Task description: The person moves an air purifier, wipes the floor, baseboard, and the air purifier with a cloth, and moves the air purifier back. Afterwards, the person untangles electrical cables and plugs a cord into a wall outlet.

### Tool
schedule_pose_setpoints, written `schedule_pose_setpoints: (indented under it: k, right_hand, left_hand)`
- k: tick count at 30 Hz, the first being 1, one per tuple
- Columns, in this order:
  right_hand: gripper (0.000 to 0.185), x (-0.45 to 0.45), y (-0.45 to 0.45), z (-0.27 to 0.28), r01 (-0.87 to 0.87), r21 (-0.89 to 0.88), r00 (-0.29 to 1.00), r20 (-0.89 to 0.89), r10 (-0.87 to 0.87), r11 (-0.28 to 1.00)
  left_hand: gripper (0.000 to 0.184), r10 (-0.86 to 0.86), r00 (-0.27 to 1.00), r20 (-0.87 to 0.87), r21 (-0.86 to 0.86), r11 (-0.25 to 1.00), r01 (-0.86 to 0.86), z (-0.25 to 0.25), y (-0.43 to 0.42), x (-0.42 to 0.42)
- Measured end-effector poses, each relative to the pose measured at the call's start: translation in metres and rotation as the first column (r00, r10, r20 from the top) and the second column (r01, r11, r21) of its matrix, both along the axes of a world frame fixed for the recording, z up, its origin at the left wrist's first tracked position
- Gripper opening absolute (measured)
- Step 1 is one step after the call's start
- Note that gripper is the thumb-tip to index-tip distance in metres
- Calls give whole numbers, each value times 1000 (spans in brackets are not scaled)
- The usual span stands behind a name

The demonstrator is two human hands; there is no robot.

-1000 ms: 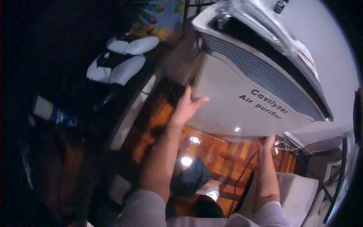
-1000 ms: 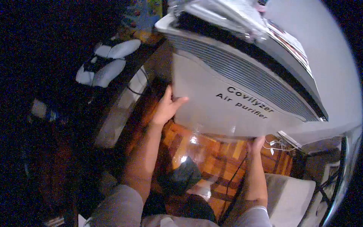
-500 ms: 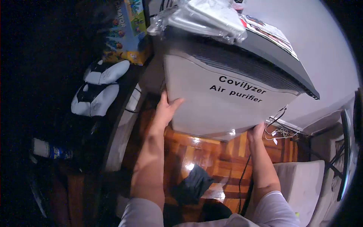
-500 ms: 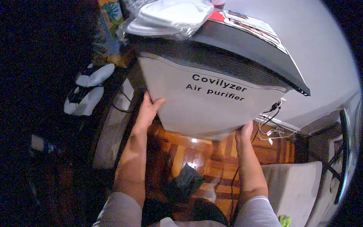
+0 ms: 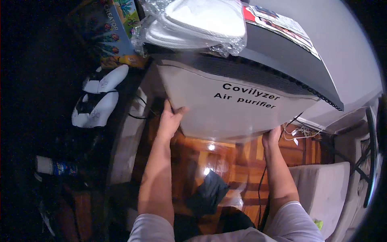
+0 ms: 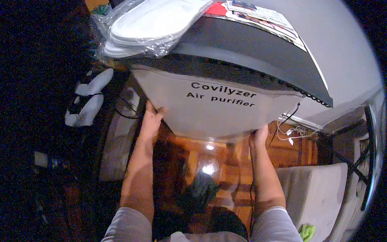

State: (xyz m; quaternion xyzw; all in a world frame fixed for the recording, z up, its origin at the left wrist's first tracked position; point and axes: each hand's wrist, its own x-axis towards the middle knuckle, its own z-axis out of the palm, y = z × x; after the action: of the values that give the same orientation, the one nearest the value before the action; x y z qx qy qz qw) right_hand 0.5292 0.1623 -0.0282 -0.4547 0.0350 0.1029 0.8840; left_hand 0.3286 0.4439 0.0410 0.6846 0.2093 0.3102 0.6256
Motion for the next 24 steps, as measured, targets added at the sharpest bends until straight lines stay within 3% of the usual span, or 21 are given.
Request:
schedule_pose_setpoints:
  k: [1, 3, 5, 7, 9, 11, 12, 14, 18, 20, 23, 24]
  right_hand:
    - [35, 4, 0, -1, 3, -7, 1000, -9, -3, 1000]
    - [40, 5, -9, -13, -49, -33, 989, 136, 53, 998]
    - [40, -4, -20, -18, 21, 5, 1000, -2, -21, 1000]
    - [40, -19, -24, -30, 93, 51, 990, -111, -87, 994]
    - [42, -43, -21, -58, -123, -198, 904, -426, 27, 973]
    - [49, -40, -20, -138, -348, -342, 861, -484, 154, 873]
    - [56, -35, -19, -189, -330, -544, 944, -197, 265, 772]
    - [81, -35, -11, -212, -200, -785, 948, -5, 317, 587]
    - [84, -39, 16, -186, -78, -843, 953, 93, 287, 532]
    - [83, -29, 19, -196, -91, -908, 958, 33, 285, 409]
    - [86, -38, 30, -164, -72, -956, 980, -15, 200, 284]
    - [86, -32, 31, -177, -70, -957, 980, -14, 197, 282]
  left_hand:
    - [61, 10, 999, -39, 10, 1000, -9, 0, 0, 0]
    - [65, -3, 1000, -27, -11, 1000, 3, 9, -9, -1]
    - [69, -11, 999, -34, -43, 999, 9, -10, -17, -7]
    - [80, 105, 975, -196, 8, 994, -106, -66, -15, -10]
    - [91, -57, 972, -230, -107, 994, 33, -90, -27, -17]
    - [96, -58, 996, -64, -47, 997, 55, -132, -30, -20]
    - [96, -56, 996, -74, -52, 997, 52, -141, -31, -19]
    - [102, 53, 975, -218, 106, 994, -31, -160, -26, -8]
    - [106, 200, 956, -214, 31, 980, -198, -166, -32, 12]
    - [108, 223, 947, -231, 112, 973, -201, -168, -30, 13]
    - [108, 292, 917, -271, 205, 948, -242, -180, -24, 16]
    - [108, 289, 918, -271, 202, 950, -239, -177, -19, 19]
